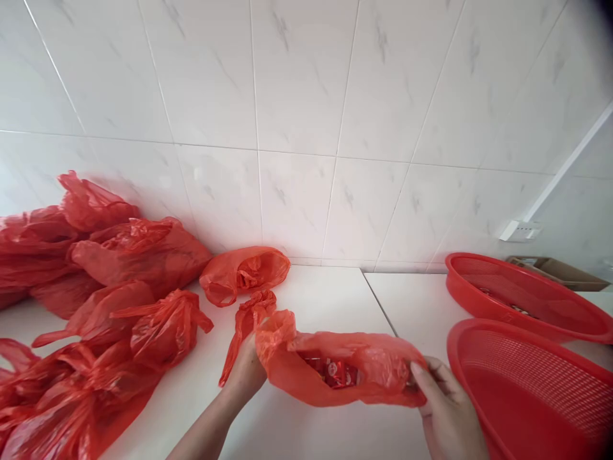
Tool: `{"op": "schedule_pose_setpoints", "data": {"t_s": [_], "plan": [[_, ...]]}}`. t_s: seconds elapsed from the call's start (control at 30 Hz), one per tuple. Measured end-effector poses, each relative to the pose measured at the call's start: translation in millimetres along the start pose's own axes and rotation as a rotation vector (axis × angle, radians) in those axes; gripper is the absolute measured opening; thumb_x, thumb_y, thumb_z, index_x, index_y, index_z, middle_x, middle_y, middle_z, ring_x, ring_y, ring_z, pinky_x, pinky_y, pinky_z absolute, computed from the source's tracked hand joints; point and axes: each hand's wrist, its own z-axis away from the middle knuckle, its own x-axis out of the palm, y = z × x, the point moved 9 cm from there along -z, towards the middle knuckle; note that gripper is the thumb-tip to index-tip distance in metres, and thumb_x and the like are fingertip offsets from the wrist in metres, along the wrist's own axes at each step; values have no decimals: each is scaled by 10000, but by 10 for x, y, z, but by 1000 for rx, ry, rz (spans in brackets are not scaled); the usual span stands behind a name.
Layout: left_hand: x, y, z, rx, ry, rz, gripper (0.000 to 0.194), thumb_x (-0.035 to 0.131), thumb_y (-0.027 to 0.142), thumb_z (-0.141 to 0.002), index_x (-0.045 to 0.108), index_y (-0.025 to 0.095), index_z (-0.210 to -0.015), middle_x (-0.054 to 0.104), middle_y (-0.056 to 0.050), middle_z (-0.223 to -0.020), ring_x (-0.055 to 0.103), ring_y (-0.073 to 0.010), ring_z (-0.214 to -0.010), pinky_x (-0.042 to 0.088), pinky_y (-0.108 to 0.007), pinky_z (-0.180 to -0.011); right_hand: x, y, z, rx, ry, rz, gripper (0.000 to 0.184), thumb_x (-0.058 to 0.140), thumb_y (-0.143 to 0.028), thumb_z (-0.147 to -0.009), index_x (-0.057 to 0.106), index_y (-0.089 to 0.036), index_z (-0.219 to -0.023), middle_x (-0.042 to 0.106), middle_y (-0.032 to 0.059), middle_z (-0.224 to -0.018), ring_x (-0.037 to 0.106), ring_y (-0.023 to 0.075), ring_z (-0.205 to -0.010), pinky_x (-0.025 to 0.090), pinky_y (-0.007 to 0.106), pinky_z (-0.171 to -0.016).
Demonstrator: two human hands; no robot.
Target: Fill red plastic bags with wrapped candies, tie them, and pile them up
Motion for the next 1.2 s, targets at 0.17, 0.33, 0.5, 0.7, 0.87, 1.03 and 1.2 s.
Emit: {"op": "schedule_pose_setpoints", "data": {"t_s": [0.17, 0.33, 0.5, 0.7, 0.87, 1.03, 1.2], "plan": [[58, 344, 184, 92, -281, -10, 643, 771, 321, -644, 516, 283, -1233, 581, -82, -1182, 533, -277, -1082, 482, -355, -829, 44, -309, -167, -106, 120, -22, 246, 695, -425, -718, 593, -203, -734, 583, -14, -698, 514, 136, -687, 436, 225, -605], [-47, 538, 111, 127, -153, 42, 427, 715, 381, -719, 609, 250, -1111, 598, -88, -1186, 527, -289, -1124, 445, -384, -907, 332, -728, -246, -174, 11, -172, 186, 722, -352, -691, 631, -196, -737, 601, -1, -748, 537, 144, -732, 453, 249, -643], [-305, 553, -18, 92, 72, 247, 238, 585, 426, -828, 593, 192, -874, 635, -43, -880, 598, -216, -887, 472, -357, -809, 216, -1115, -267, -369, 146, -317, 108, 710, -275, -713, 632, -210, -749, 613, -17, -788, 571, 127, -808, 460, 253, -781], [-241, 491, 88, 146, -91, 114, 698, 723, 479, -695, 408, 271, -1282, 379, -128, -1419, 341, -298, -1322, 353, -429, -1029, 350, -816, -159, -359, 38, -137, 453, 618, -417, -796, 475, -336, -1218, 420, 10, -1386, 339, 215, -1322, 297, 416, -1082], [-58, -47, 187, 14, -260, -30, 1043, 760, 522, -623, 155, 324, -1450, 208, -120, -1527, 188, -299, -1401, 277, -464, -1087, 318, -383, 45, -380, 32, 56, 744, 584, -573, -769, 289, -297, -1394, 275, 75, -1495, 247, 300, -1372, 291, 507, -1082], [123, -114, 135, 35, -255, -18, 1147, 784, 518, -583, 83, 329, -1471, 204, -121, -1532, 219, -331, -1387, 240, -520, -1092, 492, -82, 88, -271, -250, 3, 941, 647, -652, -649, 205, -373, -1432, 319, 69, -1486, 420, 334, -1273, 500, 423, -897], [441, 283, 65, 58, -355, 242, 772, 788, 464, -604, 506, 236, -1285, 593, -110, -1211, 529, -323, -1128, 431, -408, -926, 734, 164, -69, -5, -373, 197, 435, 742, -492, -645, 657, -193, -949, 674, 53, -850, 638, 242, -786, 516, 320, -693]]}}
